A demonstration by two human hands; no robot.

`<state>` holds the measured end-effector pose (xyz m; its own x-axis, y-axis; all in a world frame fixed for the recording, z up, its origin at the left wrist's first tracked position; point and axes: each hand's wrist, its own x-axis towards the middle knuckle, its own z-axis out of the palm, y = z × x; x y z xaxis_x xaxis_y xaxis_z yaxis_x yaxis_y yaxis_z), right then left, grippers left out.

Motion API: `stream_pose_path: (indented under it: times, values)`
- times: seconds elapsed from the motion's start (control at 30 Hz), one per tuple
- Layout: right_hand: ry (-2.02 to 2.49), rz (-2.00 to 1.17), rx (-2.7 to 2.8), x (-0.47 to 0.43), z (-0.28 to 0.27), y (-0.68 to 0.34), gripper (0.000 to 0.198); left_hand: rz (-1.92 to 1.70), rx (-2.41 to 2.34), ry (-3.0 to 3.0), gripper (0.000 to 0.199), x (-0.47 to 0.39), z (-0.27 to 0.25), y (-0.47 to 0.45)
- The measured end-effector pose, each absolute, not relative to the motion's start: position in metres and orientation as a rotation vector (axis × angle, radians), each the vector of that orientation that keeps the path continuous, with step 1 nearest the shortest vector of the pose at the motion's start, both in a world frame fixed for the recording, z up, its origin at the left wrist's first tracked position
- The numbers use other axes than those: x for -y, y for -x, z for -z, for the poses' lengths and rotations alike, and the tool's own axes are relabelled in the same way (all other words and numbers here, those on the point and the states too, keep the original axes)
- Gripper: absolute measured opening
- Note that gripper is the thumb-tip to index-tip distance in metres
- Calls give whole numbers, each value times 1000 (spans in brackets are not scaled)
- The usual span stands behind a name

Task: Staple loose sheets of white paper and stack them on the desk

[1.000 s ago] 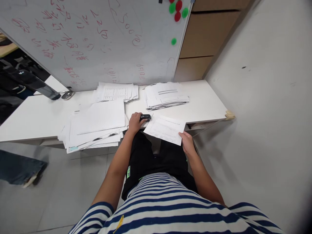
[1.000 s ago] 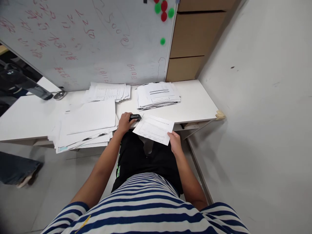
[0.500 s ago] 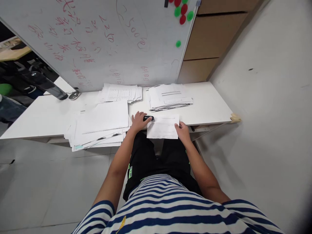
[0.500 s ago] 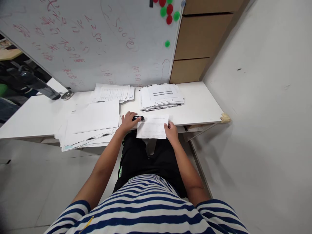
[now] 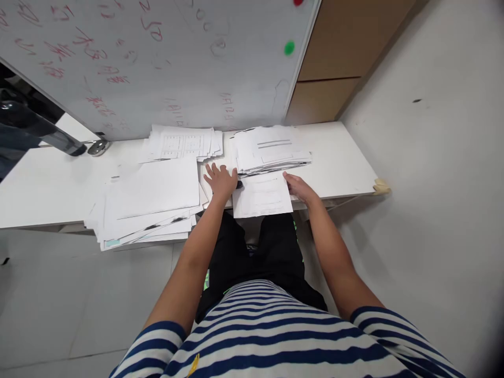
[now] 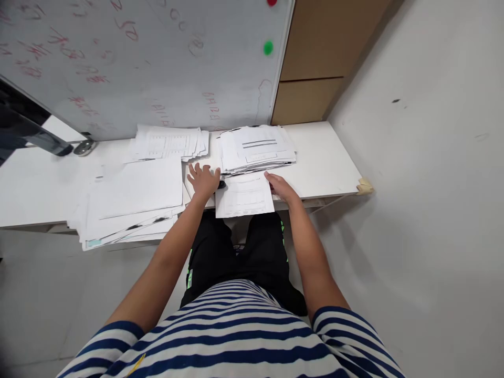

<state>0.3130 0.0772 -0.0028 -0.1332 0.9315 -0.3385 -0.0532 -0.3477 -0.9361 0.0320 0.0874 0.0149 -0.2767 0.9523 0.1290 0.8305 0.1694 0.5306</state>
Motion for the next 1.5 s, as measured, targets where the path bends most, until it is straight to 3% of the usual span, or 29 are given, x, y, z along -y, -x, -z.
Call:
stream_pose_path:
  times: [0.43, 0.77, 1.3, 1.5]
  values:
    - [1427, -1568, 1131, -75, -1, -308, 31, -297, -2321, -1770, 62, -91, -19, -35]
    - [1484, -1493, 1214, -72, -6, -309, 35, -306, -2289, -1797, 58, -91, -19, -38]
    - [1458, -1525, 1195, -76, 9, -311, 18, -299, -2274, -1888, 57, -88, -19, -44]
    - [1408, -1559, 1177, -76, 5, -305, 26, -413, -2234, -1741, 51, -91, -25, -34]
